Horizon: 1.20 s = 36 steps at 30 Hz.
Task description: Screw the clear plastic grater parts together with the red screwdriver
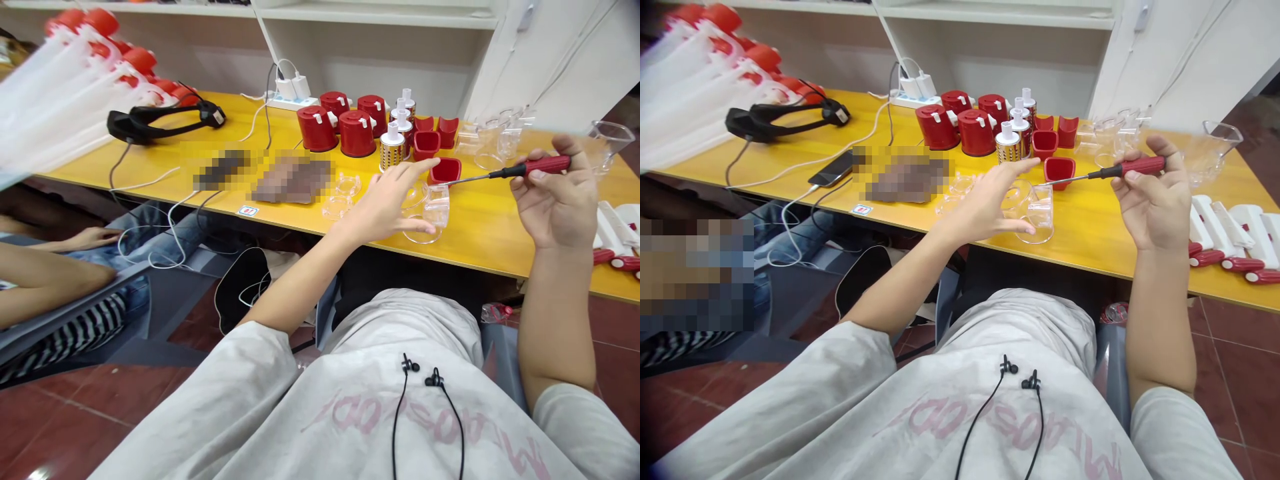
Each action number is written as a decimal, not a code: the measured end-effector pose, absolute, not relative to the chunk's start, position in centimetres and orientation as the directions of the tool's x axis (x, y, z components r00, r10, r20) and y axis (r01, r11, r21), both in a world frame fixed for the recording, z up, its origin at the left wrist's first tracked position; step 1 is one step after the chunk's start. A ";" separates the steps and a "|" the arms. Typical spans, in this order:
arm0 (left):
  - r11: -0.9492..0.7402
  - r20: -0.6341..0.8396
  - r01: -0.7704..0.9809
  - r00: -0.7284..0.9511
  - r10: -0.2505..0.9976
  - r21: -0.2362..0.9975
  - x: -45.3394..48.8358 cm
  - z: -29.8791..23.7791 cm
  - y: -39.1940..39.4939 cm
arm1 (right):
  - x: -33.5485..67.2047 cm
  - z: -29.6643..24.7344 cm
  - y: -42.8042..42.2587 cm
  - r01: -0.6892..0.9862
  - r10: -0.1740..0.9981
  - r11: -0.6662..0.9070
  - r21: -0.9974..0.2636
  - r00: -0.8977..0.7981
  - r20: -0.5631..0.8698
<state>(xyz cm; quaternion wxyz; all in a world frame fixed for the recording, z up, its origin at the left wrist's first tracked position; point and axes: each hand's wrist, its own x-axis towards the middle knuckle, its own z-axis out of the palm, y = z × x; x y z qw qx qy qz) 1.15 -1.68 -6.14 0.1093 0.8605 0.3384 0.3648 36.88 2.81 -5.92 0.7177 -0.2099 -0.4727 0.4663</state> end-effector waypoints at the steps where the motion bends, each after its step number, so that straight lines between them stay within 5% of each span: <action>1: -0.777 0.608 0.435 0.486 0.629 0.456 1.2 -6.1 -1.6 | 36.3 -5.6 2.2 -0.456 0.865 0.480 -0.749 0.104 0.491; 6: -0.840 0.789 0.275 0.299 0.537 0.468 2.2 -5.7 -1.9 | 34.4 -4.4 0.0 -0.439 0.837 0.515 -0.736 0.072 0.542; 21: -0.812 0.786 0.246 0.220 0.579 0.529 3.0 -5.0 -2.9 | 33.7 -3.7 -0.7 -0.422 0.839 0.519 -0.743 0.089 0.536; 31: -0.723 0.699 0.462 0.263 0.665 0.514 2.7 -2.4 1.2 | 36.6 -3.7 0.6 -0.390 0.805 0.585 -0.711 0.177 0.566; 36: -0.676 0.443 0.515 0.512 0.736 0.527 6.3 -1.4 10.8 | 39.0 -3.8 1.1 -0.366 0.764 0.643 -0.672 0.253 0.593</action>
